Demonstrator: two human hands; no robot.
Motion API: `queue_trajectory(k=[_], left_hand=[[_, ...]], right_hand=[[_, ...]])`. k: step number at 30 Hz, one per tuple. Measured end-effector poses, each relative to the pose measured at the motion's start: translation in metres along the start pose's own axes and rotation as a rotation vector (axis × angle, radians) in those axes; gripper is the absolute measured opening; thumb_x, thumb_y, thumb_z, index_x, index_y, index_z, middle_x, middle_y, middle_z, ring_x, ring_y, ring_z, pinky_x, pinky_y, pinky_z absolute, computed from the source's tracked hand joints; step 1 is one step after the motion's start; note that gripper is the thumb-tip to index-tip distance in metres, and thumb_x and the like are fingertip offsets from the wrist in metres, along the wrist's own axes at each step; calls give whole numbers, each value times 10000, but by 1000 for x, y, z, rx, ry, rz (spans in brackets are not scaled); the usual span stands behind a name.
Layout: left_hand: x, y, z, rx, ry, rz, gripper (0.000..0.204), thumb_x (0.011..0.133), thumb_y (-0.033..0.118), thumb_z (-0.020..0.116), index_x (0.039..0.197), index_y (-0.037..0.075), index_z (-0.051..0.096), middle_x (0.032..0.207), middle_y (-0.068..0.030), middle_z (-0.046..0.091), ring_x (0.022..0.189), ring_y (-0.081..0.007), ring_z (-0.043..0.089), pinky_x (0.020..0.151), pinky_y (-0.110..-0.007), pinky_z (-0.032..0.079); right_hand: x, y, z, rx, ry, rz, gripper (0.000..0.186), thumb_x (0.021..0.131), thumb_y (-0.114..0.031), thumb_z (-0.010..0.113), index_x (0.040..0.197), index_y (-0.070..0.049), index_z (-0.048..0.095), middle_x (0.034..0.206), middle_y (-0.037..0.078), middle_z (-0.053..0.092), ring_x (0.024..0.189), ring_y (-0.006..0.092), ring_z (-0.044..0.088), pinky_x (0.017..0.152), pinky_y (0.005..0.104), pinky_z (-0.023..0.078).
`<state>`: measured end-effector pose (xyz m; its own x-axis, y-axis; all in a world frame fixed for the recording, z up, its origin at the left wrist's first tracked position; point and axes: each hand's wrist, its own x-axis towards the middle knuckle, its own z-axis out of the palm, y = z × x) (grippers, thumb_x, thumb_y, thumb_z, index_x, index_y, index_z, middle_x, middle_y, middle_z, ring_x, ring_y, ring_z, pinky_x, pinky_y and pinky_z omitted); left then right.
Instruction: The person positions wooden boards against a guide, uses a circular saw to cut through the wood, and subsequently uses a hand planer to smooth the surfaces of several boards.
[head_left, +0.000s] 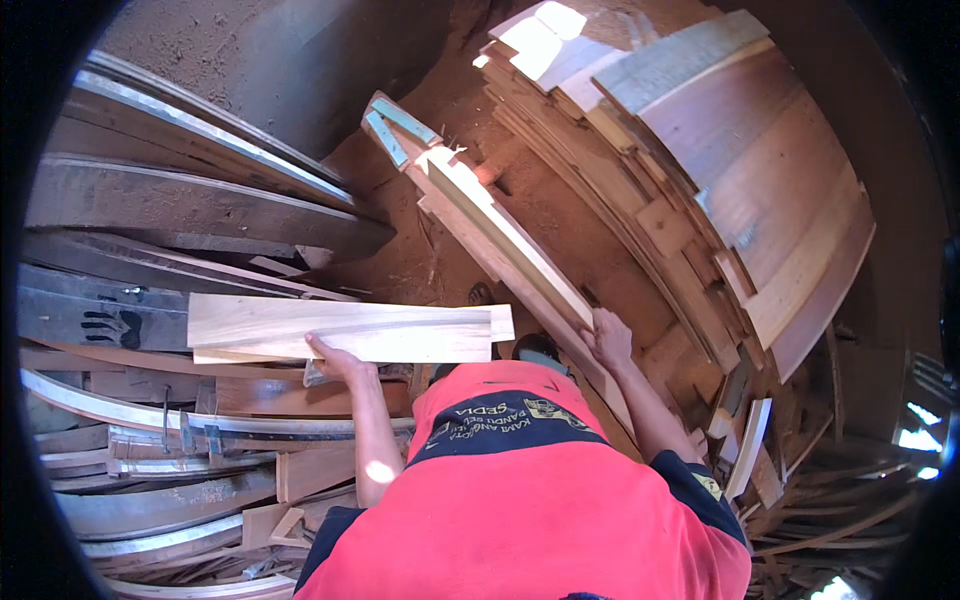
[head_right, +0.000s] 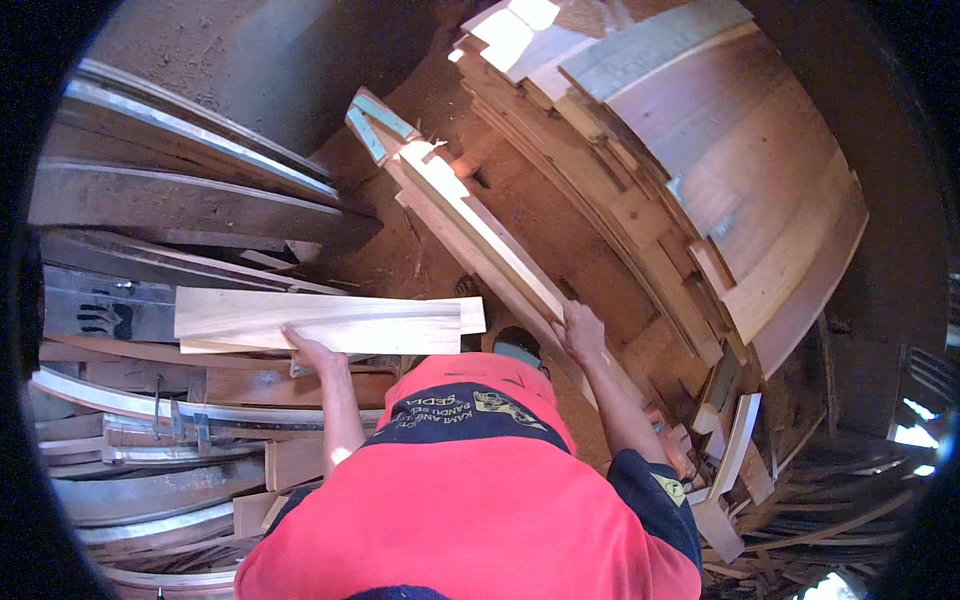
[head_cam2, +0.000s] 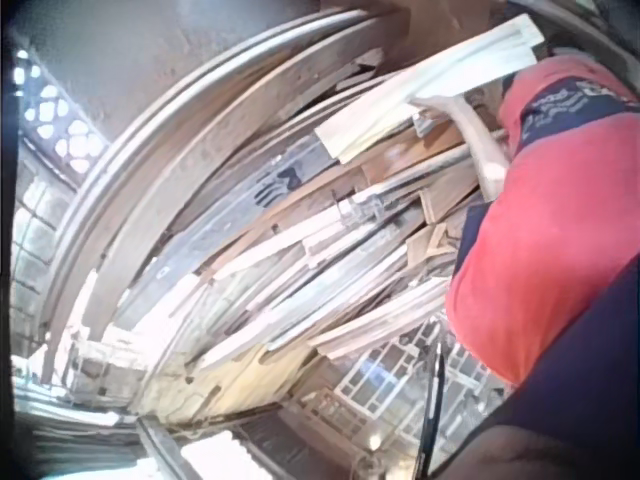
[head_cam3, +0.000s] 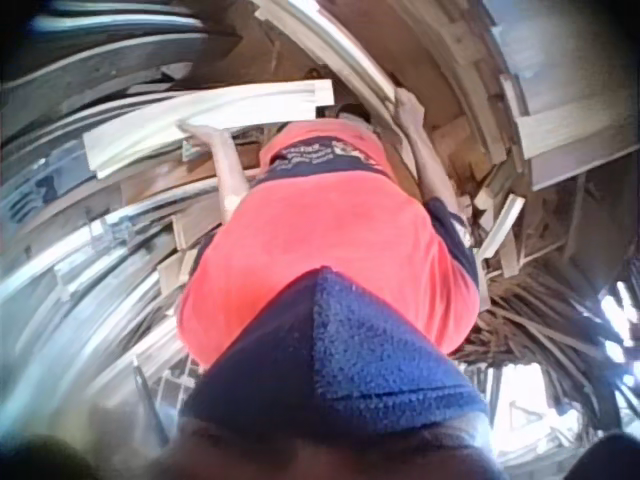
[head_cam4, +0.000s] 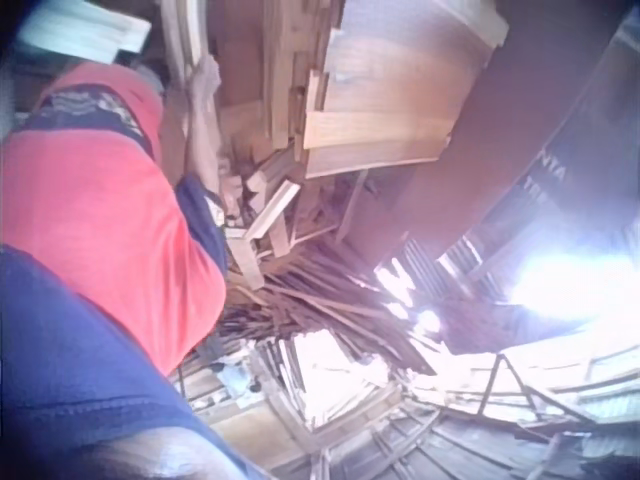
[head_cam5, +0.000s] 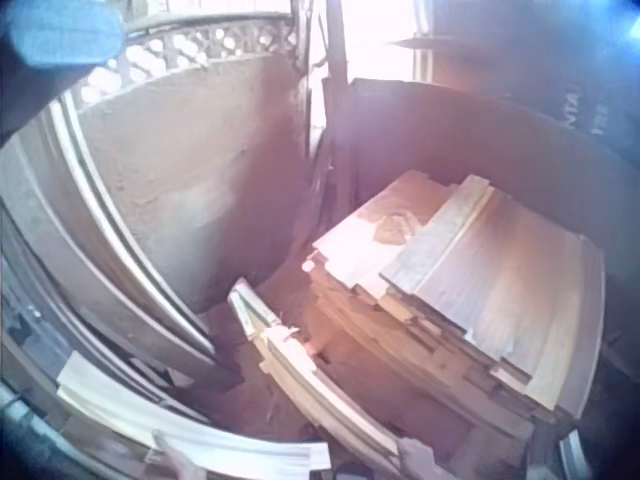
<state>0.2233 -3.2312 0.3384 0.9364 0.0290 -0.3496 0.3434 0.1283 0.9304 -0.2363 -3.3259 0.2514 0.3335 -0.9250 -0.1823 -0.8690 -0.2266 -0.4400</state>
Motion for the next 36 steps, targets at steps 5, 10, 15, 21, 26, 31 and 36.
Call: queue_trajectory(k=[5, 10, 15, 21, 26, 31, 36], left_hand=[[39, 29, 8, 79, 58, 86, 726, 969, 470, 626, 1423, -69, 452, 1442, -203, 492, 1224, -319, 569, 1022, -433, 502], [52, 46, 27, 62, 109, 131, 707, 970, 465, 625, 1415, -65, 479, 1429, -197, 507, 1206, -309, 578, 1017, -418, 501], [57, 54, 37, 46, 95, 129, 704, 973, 459, 622, 1420, -64, 473, 1414, -202, 518, 1203, -307, 579, 1015, -423, 503], [66, 54, 58, -46, 23, 89, 658, 980, 449, 614, 1368, -70, 501, 1365, -198, 545, 1184, -303, 586, 996, -426, 509], [70, 46, 80, -75, -105, 123, 624, 998, 433, 591, 1363, -62, 489, 1339, -168, 556, 1175, -279, 579, 1002, -417, 492], [37, 35, 138, -82, -338, 90, 600, 1026, 429, 512, 1416, -24, 451, 1406, -163, 500, 1258, -282, 525, 1074, -427, 433], [-28, 31, 193, -77, -623, -107, 746, 996, 578, 425, 1517, 52, 333, 1514, -176, 408, 1355, -332, 456, 1150, -482, 349]], right_hand=[[5, -20, 46, -84, 86, 5, 296, 797, -243, 710, 1008, -65, 604, 980, 126, 602, 932, 351, 605, 785, 464, 513], [42, -45, 49, -94, -59, 14, 304, 829, -242, 704, 1040, -43, 609, 981, 159, 585, 943, 359, 603, 807, 462, 506], [124, -105, 50, -6, -28, -44, 268, 856, -261, 691, 981, -40, 604, 1004, 169, 623, 956, 371, 623, 796, 462, 513], [268, -250, 21, 2, 325, -283, 558, 872, -418, 724, 1282, -60, 597, 1223, 167, 646, 1062, 343, 627, 876, 468, 513], [260, -284, -44, 440, 183, -380, 547, 873, -385, 749, 1274, -41, 607, 1170, 197, 669, 1097, 334, 634, 919, 456, 502], [198, -257, -35, 339, -162, -577, 861, 814, -573, 742, 1442, -47, 478, 1392, 229, 544, 1304, 394, 503, 1093, 484, 406], [151, -268, -65, 71, 70, -417, 1154, 599, -632, 852, 1520, -134, 369, 1494, 193, 387, 1341, 422, 406, 1075, 554, 344]])
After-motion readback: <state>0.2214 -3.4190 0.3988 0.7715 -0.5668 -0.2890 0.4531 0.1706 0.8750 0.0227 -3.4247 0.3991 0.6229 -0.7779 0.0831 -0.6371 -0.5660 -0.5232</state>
